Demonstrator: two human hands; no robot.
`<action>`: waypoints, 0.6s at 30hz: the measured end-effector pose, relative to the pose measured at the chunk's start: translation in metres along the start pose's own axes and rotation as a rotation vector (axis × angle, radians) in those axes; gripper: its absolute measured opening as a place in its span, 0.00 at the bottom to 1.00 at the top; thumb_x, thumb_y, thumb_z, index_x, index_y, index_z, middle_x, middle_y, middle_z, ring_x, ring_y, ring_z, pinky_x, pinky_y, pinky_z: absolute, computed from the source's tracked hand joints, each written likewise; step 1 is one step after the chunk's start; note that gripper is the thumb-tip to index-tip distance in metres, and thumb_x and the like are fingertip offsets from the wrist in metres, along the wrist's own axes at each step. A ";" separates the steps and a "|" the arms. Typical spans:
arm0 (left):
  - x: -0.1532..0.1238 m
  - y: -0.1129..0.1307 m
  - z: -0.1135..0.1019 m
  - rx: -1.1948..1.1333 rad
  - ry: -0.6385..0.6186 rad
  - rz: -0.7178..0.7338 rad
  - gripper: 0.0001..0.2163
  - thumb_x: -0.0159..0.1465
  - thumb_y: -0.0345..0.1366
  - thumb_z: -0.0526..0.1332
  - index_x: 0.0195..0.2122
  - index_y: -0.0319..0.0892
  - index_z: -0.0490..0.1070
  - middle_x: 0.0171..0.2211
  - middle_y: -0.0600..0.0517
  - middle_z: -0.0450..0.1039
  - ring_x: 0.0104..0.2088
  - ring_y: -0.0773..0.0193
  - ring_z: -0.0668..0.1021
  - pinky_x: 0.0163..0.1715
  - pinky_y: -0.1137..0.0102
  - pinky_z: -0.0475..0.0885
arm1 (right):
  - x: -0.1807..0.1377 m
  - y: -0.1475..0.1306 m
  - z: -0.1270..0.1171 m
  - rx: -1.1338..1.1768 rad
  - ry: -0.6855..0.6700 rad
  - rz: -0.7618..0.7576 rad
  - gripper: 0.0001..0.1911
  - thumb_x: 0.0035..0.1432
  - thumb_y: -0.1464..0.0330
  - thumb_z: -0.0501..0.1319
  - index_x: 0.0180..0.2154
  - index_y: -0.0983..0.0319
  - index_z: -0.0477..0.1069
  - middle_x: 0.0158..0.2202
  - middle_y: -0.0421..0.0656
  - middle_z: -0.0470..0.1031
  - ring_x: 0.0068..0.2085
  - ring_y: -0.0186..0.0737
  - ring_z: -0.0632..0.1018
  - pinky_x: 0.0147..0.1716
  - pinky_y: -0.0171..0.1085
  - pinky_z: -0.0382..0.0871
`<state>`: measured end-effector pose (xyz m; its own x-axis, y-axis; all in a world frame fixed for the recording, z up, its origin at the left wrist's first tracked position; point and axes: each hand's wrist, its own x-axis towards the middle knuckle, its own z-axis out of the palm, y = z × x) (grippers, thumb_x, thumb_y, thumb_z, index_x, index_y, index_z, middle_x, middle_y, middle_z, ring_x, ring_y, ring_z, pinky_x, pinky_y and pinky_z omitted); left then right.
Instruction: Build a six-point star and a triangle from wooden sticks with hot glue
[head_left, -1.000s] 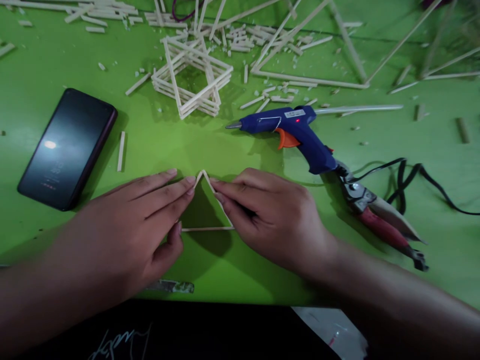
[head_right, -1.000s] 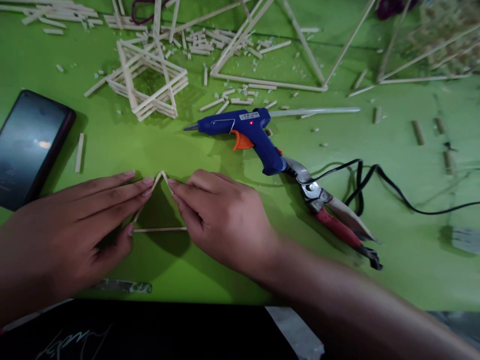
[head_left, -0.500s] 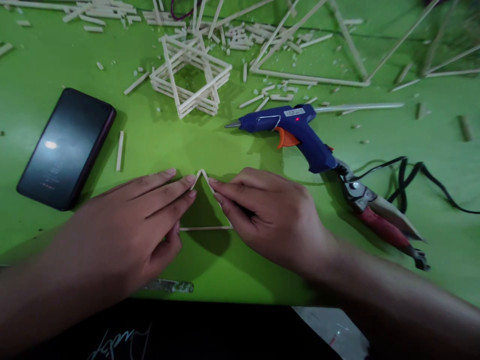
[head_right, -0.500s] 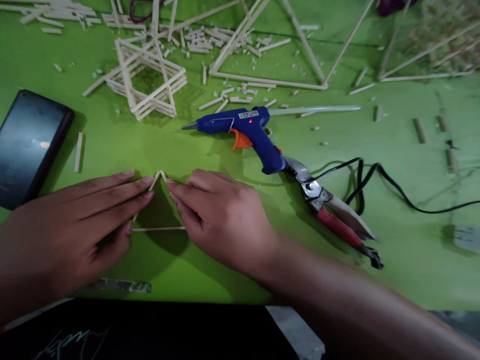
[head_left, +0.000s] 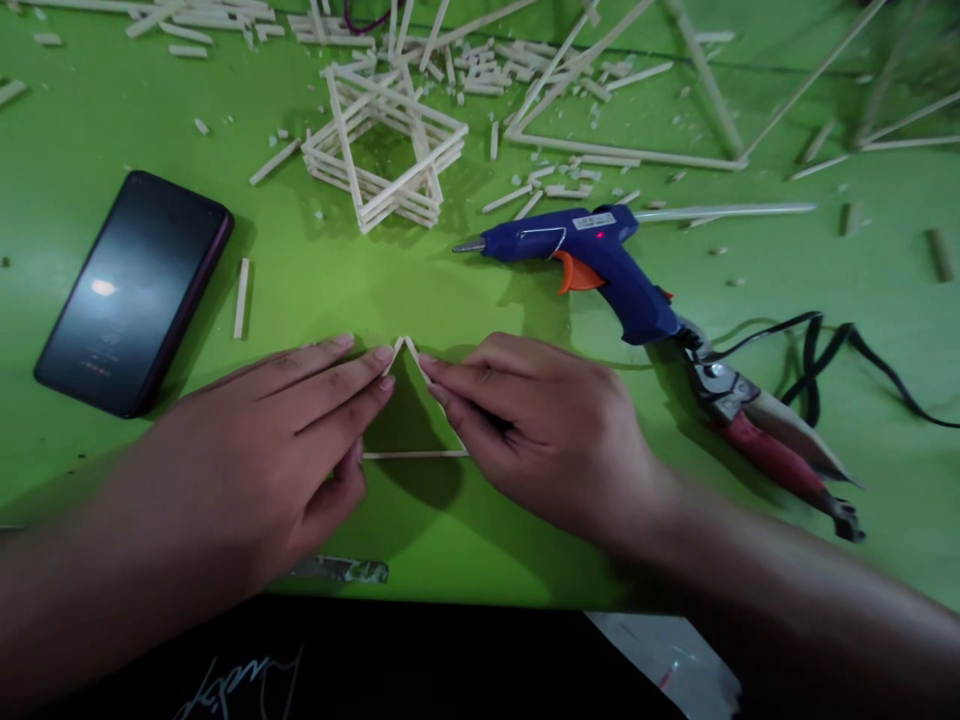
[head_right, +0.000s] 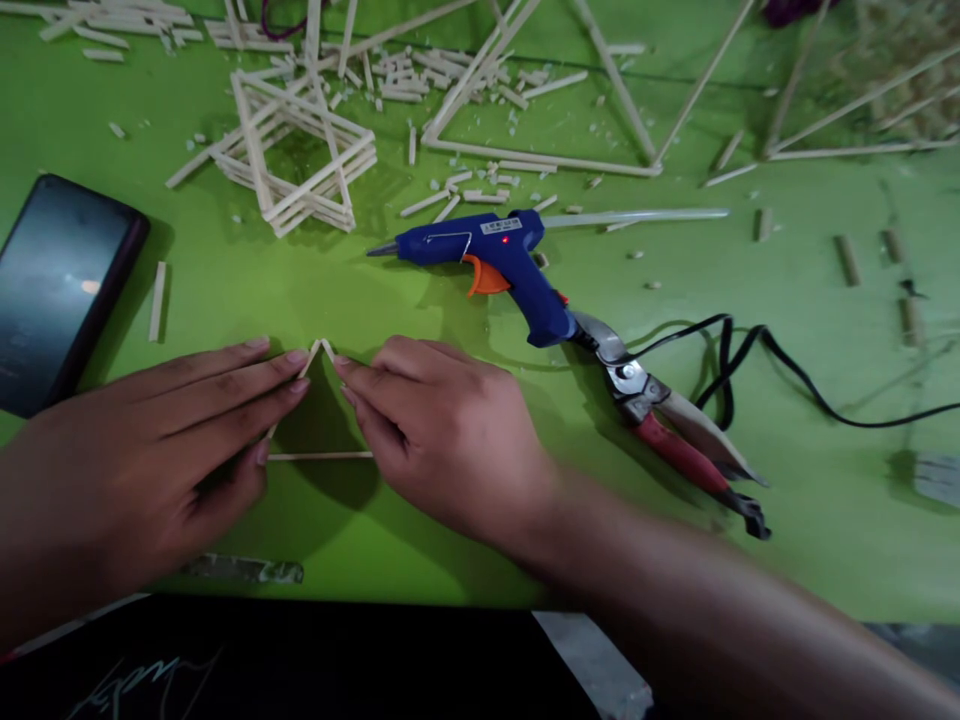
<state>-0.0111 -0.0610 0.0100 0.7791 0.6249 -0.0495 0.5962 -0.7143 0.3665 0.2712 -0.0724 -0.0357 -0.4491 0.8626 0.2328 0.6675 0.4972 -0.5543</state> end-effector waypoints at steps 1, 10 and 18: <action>0.000 0.000 0.000 -0.003 0.003 0.001 0.24 0.83 0.34 0.57 0.75 0.41 0.81 0.76 0.42 0.79 0.78 0.40 0.80 0.82 0.42 0.75 | 0.000 0.000 0.000 0.001 -0.002 -0.001 0.14 0.82 0.72 0.64 0.56 0.61 0.91 0.38 0.44 0.87 0.36 0.41 0.84 0.37 0.40 0.76; 0.001 -0.001 0.001 0.032 0.002 0.005 0.23 0.84 0.35 0.55 0.73 0.38 0.81 0.76 0.40 0.79 0.77 0.40 0.80 0.81 0.41 0.76 | 0.001 -0.001 -0.001 0.004 0.008 -0.012 0.15 0.82 0.72 0.64 0.52 0.63 0.92 0.36 0.44 0.85 0.35 0.42 0.83 0.34 0.42 0.75; -0.001 0.002 0.001 -0.020 0.017 -0.009 0.23 0.83 0.35 0.57 0.75 0.42 0.81 0.76 0.42 0.79 0.78 0.40 0.79 0.82 0.42 0.74 | 0.000 0.001 0.000 0.009 -0.002 -0.003 0.14 0.83 0.71 0.64 0.54 0.61 0.91 0.39 0.44 0.87 0.37 0.41 0.84 0.37 0.41 0.76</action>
<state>-0.0108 -0.0633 0.0100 0.7701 0.6369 -0.0369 0.5991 -0.7021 0.3849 0.2716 -0.0722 -0.0364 -0.4525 0.8608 0.2330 0.6609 0.4991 -0.5604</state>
